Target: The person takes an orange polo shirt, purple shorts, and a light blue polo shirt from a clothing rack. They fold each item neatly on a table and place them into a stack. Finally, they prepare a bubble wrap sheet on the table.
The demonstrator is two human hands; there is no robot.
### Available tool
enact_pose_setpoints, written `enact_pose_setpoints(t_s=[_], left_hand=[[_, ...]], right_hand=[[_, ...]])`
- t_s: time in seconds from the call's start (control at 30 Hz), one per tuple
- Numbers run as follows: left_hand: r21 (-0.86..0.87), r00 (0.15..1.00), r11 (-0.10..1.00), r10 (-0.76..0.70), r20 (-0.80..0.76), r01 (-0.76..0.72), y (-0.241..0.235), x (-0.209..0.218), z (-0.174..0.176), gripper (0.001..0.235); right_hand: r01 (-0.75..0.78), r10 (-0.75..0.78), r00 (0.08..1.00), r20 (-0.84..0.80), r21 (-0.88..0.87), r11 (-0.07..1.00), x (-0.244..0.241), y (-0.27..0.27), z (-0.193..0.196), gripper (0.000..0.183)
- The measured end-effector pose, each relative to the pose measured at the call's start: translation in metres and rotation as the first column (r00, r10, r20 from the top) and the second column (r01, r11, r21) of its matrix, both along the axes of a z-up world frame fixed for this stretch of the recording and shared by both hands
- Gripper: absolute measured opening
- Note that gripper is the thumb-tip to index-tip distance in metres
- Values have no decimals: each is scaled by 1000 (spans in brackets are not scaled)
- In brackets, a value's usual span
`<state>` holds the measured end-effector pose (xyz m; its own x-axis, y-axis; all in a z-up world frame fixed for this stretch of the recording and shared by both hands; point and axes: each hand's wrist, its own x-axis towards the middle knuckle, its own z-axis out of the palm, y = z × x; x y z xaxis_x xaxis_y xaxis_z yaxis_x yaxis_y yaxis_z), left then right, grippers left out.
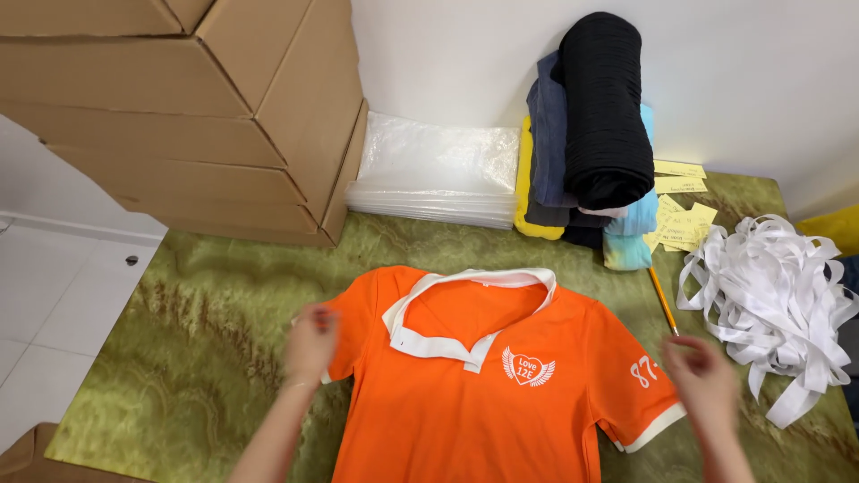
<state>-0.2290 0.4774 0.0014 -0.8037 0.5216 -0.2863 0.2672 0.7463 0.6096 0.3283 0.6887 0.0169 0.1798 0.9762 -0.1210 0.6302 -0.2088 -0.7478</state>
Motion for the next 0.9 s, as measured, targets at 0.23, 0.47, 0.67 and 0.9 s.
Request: enact_pose_setpoints(t_s=[0.23, 0.47, 0.67, 0.9], left_hand=[[-395, 858, 798, -512, -48, 455, 81, 65, -18, 68], [-252, 852, 816, -473, 224, 519, 108, 40, -24, 56], [234, 780, 951, -299, 550, 200, 156, 75, -35, 42], [259, 750, 950, -299, 591, 174, 180, 110, -34, 47]], right_hand=[[-535, 523, 844, 119, 138, 833, -172, 25, 7, 19], [-640, 747, 189, 638, -497, 586, -208, 74, 6, 18], [-777, 789, 408, 460, -279, 564, -198, 82, 21, 15], [-287, 304, 864, -400, 103, 952, -167, 69, -34, 14]])
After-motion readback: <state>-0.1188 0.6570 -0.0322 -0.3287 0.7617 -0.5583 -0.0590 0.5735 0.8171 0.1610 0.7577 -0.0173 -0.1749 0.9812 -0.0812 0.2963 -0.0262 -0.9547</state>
